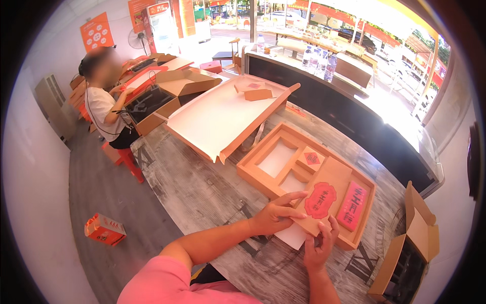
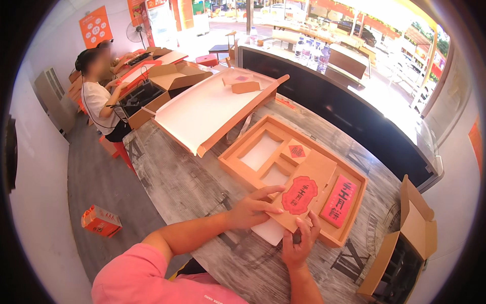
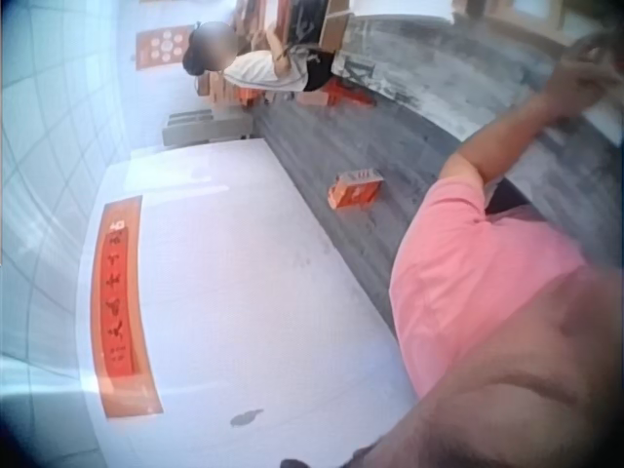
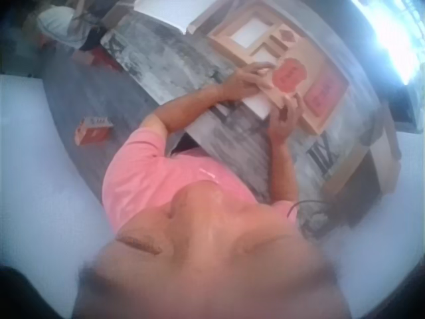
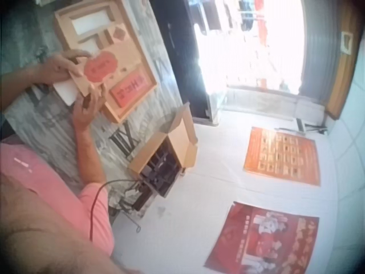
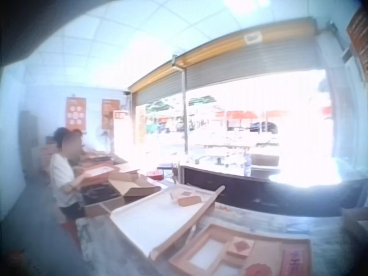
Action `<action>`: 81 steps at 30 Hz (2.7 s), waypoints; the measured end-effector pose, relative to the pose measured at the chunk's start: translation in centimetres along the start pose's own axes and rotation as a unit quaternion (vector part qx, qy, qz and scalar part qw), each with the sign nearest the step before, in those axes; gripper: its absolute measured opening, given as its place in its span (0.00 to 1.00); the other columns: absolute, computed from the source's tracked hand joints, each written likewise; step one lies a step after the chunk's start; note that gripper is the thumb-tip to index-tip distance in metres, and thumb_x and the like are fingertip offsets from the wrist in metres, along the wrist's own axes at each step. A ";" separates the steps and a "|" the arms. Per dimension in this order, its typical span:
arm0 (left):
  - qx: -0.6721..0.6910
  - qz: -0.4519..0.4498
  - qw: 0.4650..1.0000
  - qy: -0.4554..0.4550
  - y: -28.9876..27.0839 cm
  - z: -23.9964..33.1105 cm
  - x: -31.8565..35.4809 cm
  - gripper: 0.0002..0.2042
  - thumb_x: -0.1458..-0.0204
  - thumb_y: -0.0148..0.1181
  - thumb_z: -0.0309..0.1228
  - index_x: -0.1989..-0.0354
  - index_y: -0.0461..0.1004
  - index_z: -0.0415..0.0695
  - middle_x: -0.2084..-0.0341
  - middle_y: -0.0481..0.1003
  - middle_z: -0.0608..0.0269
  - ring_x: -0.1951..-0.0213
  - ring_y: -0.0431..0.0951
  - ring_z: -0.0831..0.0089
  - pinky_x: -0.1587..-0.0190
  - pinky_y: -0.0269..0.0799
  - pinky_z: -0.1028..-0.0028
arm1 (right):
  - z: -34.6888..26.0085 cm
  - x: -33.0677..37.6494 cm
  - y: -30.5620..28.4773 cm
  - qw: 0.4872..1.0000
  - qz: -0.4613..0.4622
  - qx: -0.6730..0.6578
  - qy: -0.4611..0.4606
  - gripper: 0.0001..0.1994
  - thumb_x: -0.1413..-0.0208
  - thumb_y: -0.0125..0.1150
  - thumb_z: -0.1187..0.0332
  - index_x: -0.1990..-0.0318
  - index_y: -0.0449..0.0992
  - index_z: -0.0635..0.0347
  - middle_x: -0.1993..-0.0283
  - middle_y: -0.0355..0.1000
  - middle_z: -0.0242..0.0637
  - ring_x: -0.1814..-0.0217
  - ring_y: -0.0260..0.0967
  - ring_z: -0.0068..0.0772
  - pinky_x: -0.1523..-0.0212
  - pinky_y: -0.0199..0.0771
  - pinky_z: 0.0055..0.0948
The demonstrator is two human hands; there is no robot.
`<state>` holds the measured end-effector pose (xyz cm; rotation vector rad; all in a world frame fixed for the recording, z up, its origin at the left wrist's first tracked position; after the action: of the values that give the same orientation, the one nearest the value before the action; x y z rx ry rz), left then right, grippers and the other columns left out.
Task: The person assembles small cardboard boxes by folding flaps and tucking them into place. They place the assembled boxes into a larger tray and then fold a larger cardboard box, tucking in the flaps to complete the assembly.
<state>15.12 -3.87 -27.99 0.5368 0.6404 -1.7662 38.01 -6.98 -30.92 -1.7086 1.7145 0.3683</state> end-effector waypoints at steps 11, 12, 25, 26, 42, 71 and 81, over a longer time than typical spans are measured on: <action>0.022 0.013 1.000 0.003 0.7 0.6 0.3 0.22 0.45 0.62 0.14 0.44 0.86 0.48 0.23 0.62 0.48 0.22 0.61 0.53 0.29 0.65 0.60 | 0.3 0.1 -0.1 1.000 0.017 -0.007 -0.014 0.24 0.44 0.67 0.82 0.38 0.74 0.60 0.24 0.56 0.51 0.46 0.71 0.33 0.57 0.73 0.26; 0.023 0.005 1.000 0.002 0.7 0.7 0.2 0.21 0.44 0.63 0.15 0.43 0.85 0.49 0.23 0.60 0.48 0.21 0.59 0.52 0.27 0.62 0.57 | 0.2 0.1 -0.2 1.000 0.017 -0.005 -0.011 0.25 0.44 0.67 0.81 0.38 0.74 0.60 0.24 0.56 0.51 0.46 0.71 0.33 0.57 0.73 0.26; 0.007 -0.088 0.993 0.081 -0.6 2.8 -1.3 0.42 0.49 0.76 0.61 0.29 0.75 0.52 0.20 0.55 0.46 0.19 0.48 0.41 0.22 0.50 0.45 | -0.3 -0.1 -0.6 0.998 0.030 -0.052 0.003 0.21 0.29 0.62 0.72 0.31 0.71 0.57 0.21 0.53 0.52 0.26 0.63 0.45 0.41 0.78 0.33; 0.004 -0.093 0.992 0.080 -0.6 2.9 -1.3 0.42 0.49 0.77 0.60 0.29 0.74 0.52 0.20 0.55 0.46 0.18 0.47 0.41 0.22 0.50 0.45 | -0.1 -0.1 -0.5 0.998 0.034 -0.059 0.002 0.21 0.29 0.62 0.72 0.31 0.71 0.57 0.21 0.53 0.52 0.26 0.62 0.45 0.42 0.78 0.33; -0.083 0.024 0.993 0.079 0.0 1.4 -0.5 0.15 0.47 0.79 0.35 0.54 0.84 0.47 0.29 0.70 0.49 0.25 0.64 0.47 0.27 0.62 0.52 | -1.7 -0.6 -0.3 0.996 -0.054 0.025 -0.067 0.43 0.38 0.70 0.39 0.24 0.64 0.58 0.19 0.49 0.61 0.30 0.66 0.50 0.55 0.80 0.31; -0.019 0.062 0.997 0.041 1.6 1.2 0.9 0.08 0.42 0.74 0.26 0.55 0.85 0.43 0.24 0.57 0.42 0.44 0.78 0.63 0.45 0.80 0.66 | -1.2 -0.1 -0.5 0.998 -0.015 -0.066 0.007 0.12 0.30 0.63 0.66 0.44 0.74 0.59 0.20 0.50 0.55 0.35 0.66 0.48 0.36 0.70 0.44; 0.011 0.051 0.999 0.011 1.8 1.3 1.1 0.13 0.45 0.75 0.24 0.51 0.84 0.43 0.23 0.54 0.39 0.39 0.78 0.60 0.42 0.80 0.66 | -0.7 0.4 -0.9 0.998 -0.002 -0.066 0.006 0.11 0.29 0.60 0.69 0.43 0.75 0.58 0.21 0.50 0.55 0.26 0.61 0.51 0.27 0.62 0.48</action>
<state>16.52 -5.96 -28.00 0.5943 0.6004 -1.6751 38.70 -7.78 -30.43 -1.8107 1.7290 0.4794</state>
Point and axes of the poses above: each hand's wrist, its own x-axis away from the middle knuckle, its own y-axis out of the palm, z = x × y, the point moved 2 cm from there along -x, towards the middle knuckle
